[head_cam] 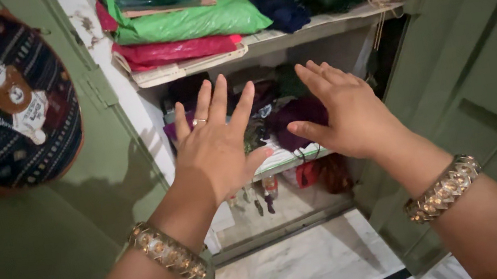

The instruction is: The person removes folded garments and packaged items from a wardrobe shelf and places them on a bed. They handle a dark blue garment, a green plastic-wrapped package, a pink plastic-wrapped item, an orange t-shirt, and a stack of folded pink and peach fabrics, arranging them on the bed surface.

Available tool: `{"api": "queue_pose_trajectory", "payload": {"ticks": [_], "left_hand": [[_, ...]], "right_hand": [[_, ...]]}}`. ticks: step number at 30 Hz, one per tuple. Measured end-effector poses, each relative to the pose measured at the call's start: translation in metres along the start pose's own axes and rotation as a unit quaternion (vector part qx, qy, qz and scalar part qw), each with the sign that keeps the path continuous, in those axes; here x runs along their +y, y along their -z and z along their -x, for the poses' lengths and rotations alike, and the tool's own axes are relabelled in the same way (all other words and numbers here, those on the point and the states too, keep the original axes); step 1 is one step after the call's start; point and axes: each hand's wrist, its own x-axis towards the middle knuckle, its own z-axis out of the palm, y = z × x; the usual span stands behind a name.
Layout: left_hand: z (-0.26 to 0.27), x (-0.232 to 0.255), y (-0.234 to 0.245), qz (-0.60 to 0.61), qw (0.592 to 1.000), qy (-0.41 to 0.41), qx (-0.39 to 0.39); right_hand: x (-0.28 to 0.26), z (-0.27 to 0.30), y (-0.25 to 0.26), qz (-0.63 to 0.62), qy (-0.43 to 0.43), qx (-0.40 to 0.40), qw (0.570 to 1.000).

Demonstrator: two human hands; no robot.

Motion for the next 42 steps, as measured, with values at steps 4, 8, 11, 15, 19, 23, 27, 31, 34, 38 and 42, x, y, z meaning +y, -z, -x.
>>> {"api": "queue_pose_trajectory", "payload": {"ticks": [4, 8, 11, 15, 19, 23, 27, 31, 34, 38, 42], "left_hand": [[0.011, -0.005, -0.006, 0.007, 1.0, 0.004, 0.008], [0.019, -0.007, -0.014, 0.013, 1.0, 0.005, 0.021], [0.024, -0.011, -0.022, 0.021, 0.999, -0.005, 0.041], [0.027, -0.019, -0.032, 0.024, 0.997, -0.014, 0.066], [0.019, -0.027, -0.04, 0.025, 0.998, -0.003, 0.057], [0.003, -0.034, -0.042, 0.029, 0.997, -0.004, 0.07], [-0.022, -0.046, -0.037, 0.04, 0.996, -0.001, 0.086], [-0.048, -0.061, -0.033, 0.026, 0.994, -0.008, 0.104], [-0.07, -0.076, -0.03, 0.022, 0.992, -0.017, 0.122], [-0.106, -0.098, -0.024, 0.023, 0.988, -0.023, 0.15], [-0.138, -0.111, -0.02, 0.024, 0.984, -0.021, 0.178]], "right_hand": [[-0.009, 0.003, -0.008, 0.001, -0.005, -0.015, 1.0], [-0.019, 0.006, -0.015, -0.011, -0.018, -0.028, 0.999], [-0.021, 0.005, -0.022, -0.013, -0.017, -0.037, 0.999], [-0.021, -0.002, -0.033, -0.013, -0.005, -0.041, 0.999], [-0.018, -0.009, -0.04, -0.074, 0.013, -0.004, 0.997], [-0.015, -0.026, -0.043, -0.065, 0.021, 0.004, 0.998], [-0.011, -0.049, -0.042, -0.094, -0.048, -0.023, 0.994], [-0.003, -0.075, -0.043, -0.099, -0.019, 0.028, 0.995], [0.004, -0.096, -0.047, -0.085, -0.002, 0.041, 0.996], [0.013, -0.126, -0.05, -0.071, -0.033, 0.025, 0.997], [0.023, -0.146, -0.053, -0.053, -0.048, 0.019, 0.997]]}}
